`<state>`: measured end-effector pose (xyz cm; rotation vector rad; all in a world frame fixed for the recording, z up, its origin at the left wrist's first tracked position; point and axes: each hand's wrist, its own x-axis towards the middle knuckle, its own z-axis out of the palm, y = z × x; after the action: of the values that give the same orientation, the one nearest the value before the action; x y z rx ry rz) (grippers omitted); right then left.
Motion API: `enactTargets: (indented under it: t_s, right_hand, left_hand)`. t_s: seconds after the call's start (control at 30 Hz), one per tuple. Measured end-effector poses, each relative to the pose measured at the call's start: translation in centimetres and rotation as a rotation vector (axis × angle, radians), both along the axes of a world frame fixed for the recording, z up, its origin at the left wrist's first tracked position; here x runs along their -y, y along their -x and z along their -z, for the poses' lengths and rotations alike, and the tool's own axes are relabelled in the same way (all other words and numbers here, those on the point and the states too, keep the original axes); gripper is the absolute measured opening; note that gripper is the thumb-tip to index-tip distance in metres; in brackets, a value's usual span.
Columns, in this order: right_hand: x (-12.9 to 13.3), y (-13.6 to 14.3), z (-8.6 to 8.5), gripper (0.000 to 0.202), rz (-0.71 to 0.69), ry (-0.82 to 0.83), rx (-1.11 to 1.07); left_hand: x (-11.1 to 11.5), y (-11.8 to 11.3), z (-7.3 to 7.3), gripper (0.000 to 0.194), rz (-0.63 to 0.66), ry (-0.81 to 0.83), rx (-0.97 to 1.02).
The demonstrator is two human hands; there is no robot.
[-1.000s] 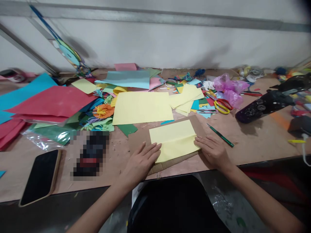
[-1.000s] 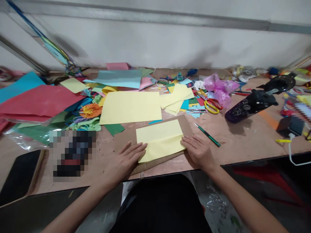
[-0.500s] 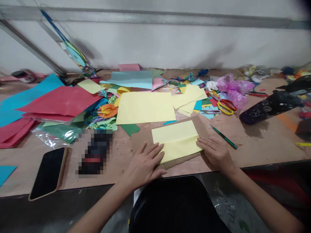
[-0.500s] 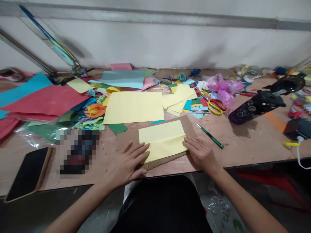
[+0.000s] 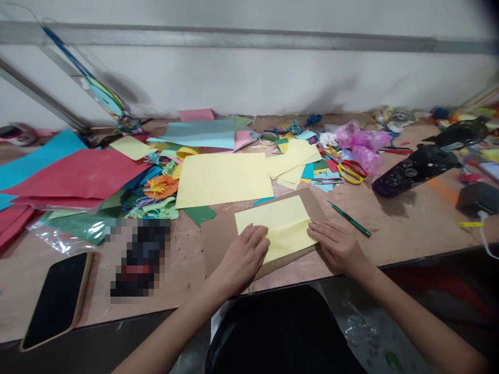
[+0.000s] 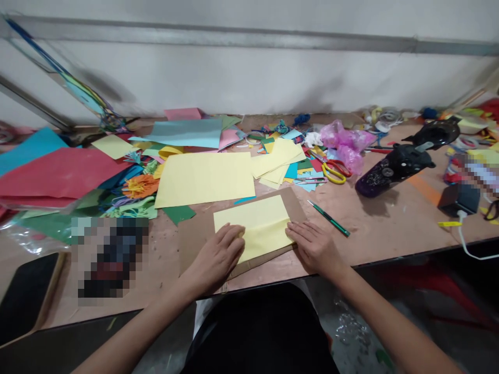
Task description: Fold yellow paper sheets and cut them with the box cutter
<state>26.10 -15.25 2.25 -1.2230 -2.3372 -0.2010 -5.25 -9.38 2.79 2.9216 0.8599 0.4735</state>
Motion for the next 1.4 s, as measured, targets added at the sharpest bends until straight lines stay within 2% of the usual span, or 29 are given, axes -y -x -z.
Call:
enactTargets:
  t_s: [0.1,0.17,0.37,0.53,0.73,0.8,0.9,1.0,1.1,1.23,1.4]
  right_hand:
    - [0.0,0.0,-0.1,0.05,0.001,0.009,-0.012]
    - [0.1,0.0,-0.1,0.05,0.001,0.023,-0.013]
    - [0.4,-0.3,-0.2,0.055,-0.001,0.08,-0.045]
    - [0.4,-0.3,-0.3,0.042,0.006,0.114,-0.07]
    - [-0.3,1.5,-0.8,0.019,0.156,0.065,-0.068]
    - [-0.6,2.7,-0.9,0.022,0.178,0.027,-0.038]
    - [-0.8,5.1,-1.1,0.037,0.091,0.019,-0.006]
    - [-0.7,7.6,-1.3,0.047,-0.017,0.144,0.017]
    - [-0.4,8.8,-1.0,0.059,-0.051,0.274,0.066]
    - [0.1,7.6,0.1,0.072,0.021,0.336,0.113]
    - [0.5,3.7,1.3,0.065,0.232,0.331,0.147]
  left_hand:
    - [0.2,0.1,0.2,0.055,0.057,0.074,-0.006]
    - [0.1,0.1,0.3,0.069,0.109,0.14,-0.047]
    - [-0.3,-0.2,0.2,0.053,0.118,0.272,-0.141]
    - [-0.1,-0.3,0.1,0.079,0.118,0.313,-0.168]
    - [-0.1,-0.3,0.2,0.079,0.13,0.33,-0.115]
    - [-0.1,-0.4,0.2,0.077,0.123,0.331,-0.105]
    - [0.0,-0.5,0.3,0.078,0.128,0.323,-0.105]
    - [0.1,-0.5,0.4,0.078,0.129,0.307,-0.121]
    - [0.2,-0.6,0.4,0.075,0.12,0.3,-0.129]
    - [0.1,-0.6,0.1,0.078,0.134,0.319,-0.133]
    - [0.2,0.0,0.2,0.079,0.119,0.343,-0.171]
